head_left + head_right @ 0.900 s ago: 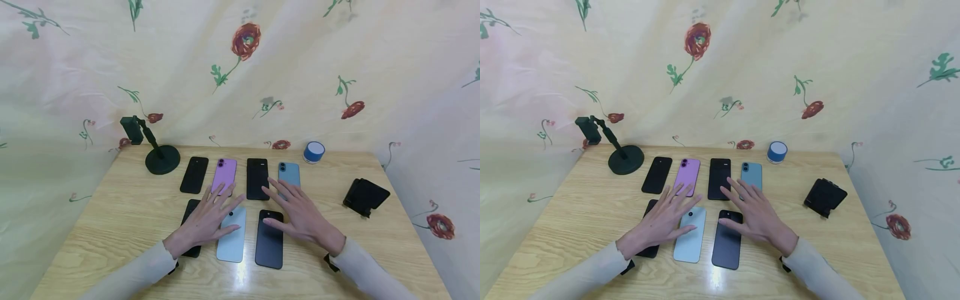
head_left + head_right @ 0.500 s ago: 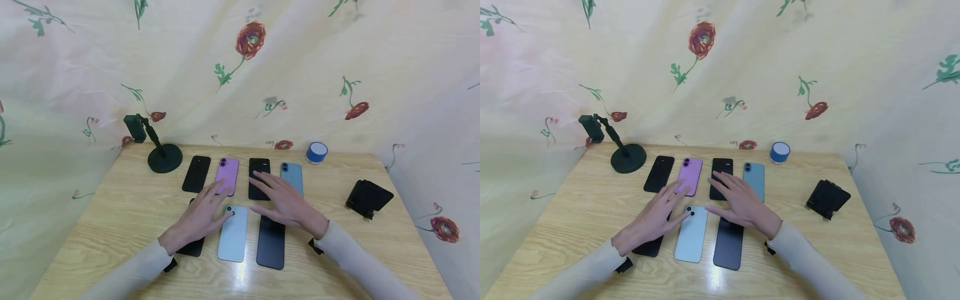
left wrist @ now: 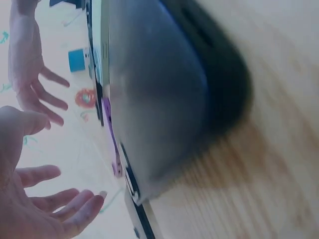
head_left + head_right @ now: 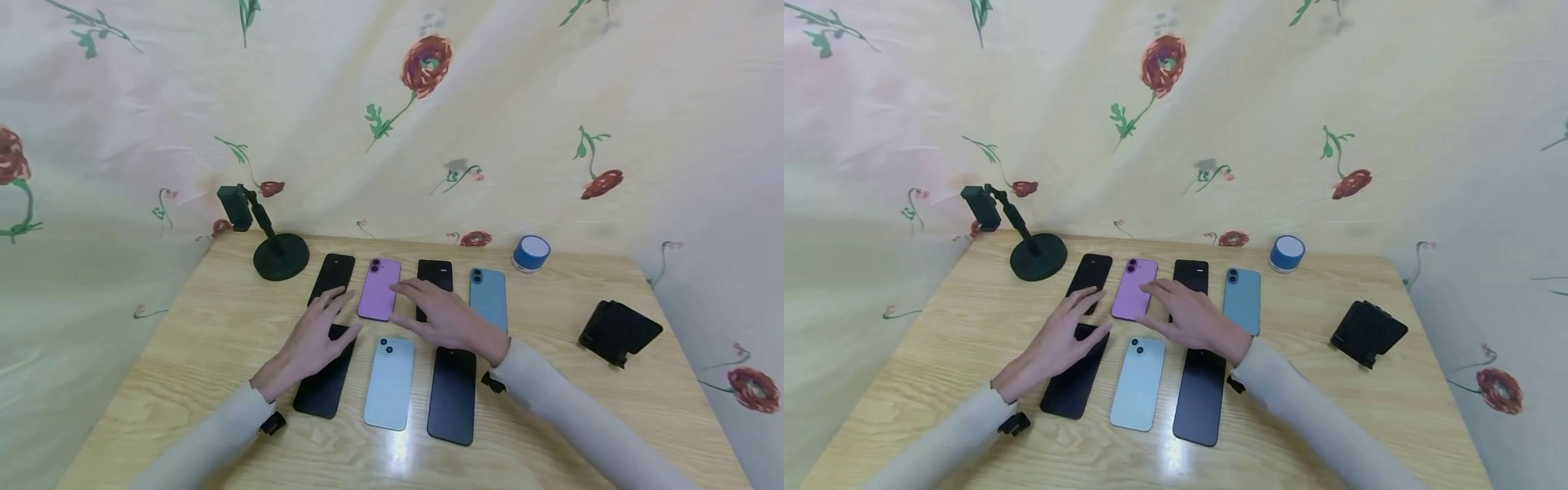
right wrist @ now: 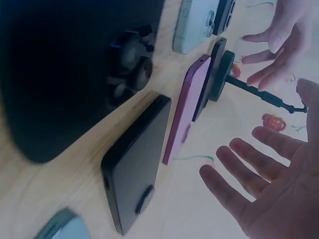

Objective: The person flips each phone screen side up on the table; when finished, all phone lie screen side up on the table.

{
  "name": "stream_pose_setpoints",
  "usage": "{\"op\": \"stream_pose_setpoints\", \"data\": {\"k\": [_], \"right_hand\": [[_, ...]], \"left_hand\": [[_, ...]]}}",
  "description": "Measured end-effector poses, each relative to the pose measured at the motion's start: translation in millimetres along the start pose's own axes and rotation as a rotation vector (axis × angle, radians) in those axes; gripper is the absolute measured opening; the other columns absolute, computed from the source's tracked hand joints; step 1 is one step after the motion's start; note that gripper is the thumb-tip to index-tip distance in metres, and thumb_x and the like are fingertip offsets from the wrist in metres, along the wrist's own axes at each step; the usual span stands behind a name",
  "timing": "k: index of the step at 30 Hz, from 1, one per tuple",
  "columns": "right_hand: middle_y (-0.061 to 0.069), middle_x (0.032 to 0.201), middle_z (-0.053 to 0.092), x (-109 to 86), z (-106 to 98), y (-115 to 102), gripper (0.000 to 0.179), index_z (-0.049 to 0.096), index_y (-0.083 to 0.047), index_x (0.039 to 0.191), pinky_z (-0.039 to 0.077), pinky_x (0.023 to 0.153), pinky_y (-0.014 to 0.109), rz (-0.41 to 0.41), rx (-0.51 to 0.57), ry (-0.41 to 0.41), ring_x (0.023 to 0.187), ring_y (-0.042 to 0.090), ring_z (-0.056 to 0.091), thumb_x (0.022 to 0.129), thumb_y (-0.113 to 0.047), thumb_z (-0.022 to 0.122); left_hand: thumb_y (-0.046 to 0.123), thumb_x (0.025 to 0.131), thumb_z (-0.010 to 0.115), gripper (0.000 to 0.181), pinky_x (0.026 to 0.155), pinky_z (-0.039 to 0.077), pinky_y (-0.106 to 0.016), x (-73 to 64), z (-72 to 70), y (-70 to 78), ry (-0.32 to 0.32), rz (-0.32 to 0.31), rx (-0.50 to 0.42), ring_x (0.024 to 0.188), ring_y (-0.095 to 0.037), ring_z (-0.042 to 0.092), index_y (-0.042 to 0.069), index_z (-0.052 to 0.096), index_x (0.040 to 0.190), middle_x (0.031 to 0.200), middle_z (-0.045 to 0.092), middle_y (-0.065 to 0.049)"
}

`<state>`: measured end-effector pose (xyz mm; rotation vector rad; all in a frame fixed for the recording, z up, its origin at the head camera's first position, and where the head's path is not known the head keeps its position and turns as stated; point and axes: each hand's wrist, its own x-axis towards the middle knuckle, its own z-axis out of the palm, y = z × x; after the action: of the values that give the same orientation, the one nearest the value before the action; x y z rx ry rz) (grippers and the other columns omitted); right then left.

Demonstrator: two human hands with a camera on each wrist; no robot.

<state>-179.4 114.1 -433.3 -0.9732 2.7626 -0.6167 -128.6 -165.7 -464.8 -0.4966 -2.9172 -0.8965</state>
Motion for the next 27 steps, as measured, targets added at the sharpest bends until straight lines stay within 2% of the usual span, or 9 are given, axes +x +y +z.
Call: {"op": "stream_pose_setpoints", "data": {"k": [4,7,13,17,22,27], "right_hand": [[0.005,0.162,0.048,15.4,2,0,0.068,0.047,-0.023,0.157,0.042,0.119,0.054,0.004,0.115,-0.03,0.15,0.027,0.047,0.104,-0.065,0.045],[0.006,0.159,0.052,26.5,5,1,0.065,0.048,-0.018,0.156,0.046,0.116,0.052,-0.029,0.187,-0.036,0.143,0.027,0.054,0.106,-0.059,0.047],[0.015,0.148,0.06,50.5,15,3,0.056,0.051,-0.005,0.151,0.056,0.102,0.046,-0.127,0.284,-0.014,0.127,0.029,0.064,0.105,-0.036,0.062],[0.021,0.144,0.061,68.5,22,2,0.053,0.052,0.003,0.147,0.057,0.101,0.046,-0.161,0.331,-0.007,0.124,0.033,0.066,0.104,-0.024,0.065],[0.026,0.139,0.062,89.6,30,0,0.051,0.053,0.007,0.144,0.057,0.102,0.043,-0.139,0.39,0.002,0.124,0.036,0.066,0.102,-0.019,0.067],[0.023,0.135,0.066,105.4,35,-6,0.052,0.053,0.004,0.145,0.058,0.1,0.041,-0.063,0.424,0.029,0.119,0.033,0.068,0.101,-0.018,0.068]], "left_hand": [[0.049,0.1,0.066,0.065,0.11,0.047,-0.061,2.9,-3.7,-5.3,-0.011,-0.048,0.004,0.145,-0.04,0.045,0.013,0.053,0.152,0.161,0.042,-0.016],[0.051,0.099,0.066,0.065,0.11,0.048,-0.061,5.4,-4.3,-8.4,-0.019,-0.065,0.031,0.143,-0.039,0.042,0.013,0.055,0.151,0.161,0.041,-0.018],[0.059,0.101,0.058,0.068,0.111,0.034,-0.067,11.0,-2.5,-15.3,-0.084,-0.078,0.146,0.147,-0.044,0.03,0.018,0.05,0.156,0.166,0.031,-0.024],[0.059,0.104,0.052,0.068,0.106,0.03,-0.067,15.5,-2.0,-19.4,-0.131,-0.09,0.198,0.148,-0.046,0.026,0.022,0.044,0.16,0.168,0.024,-0.025],[0.055,0.106,0.05,0.065,0.102,0.033,-0.064,23.9,-2.0,-23.8,-0.155,-0.133,0.23,0.14,-0.046,0.032,0.023,0.04,0.162,0.168,0.023,-0.027],[0.045,0.11,0.046,0.057,0.101,0.04,-0.061,30.7,-2.3,-28.1,-0.165,-0.15,0.261,0.132,-0.046,0.036,0.022,0.041,0.161,0.166,0.023,-0.03]]}}
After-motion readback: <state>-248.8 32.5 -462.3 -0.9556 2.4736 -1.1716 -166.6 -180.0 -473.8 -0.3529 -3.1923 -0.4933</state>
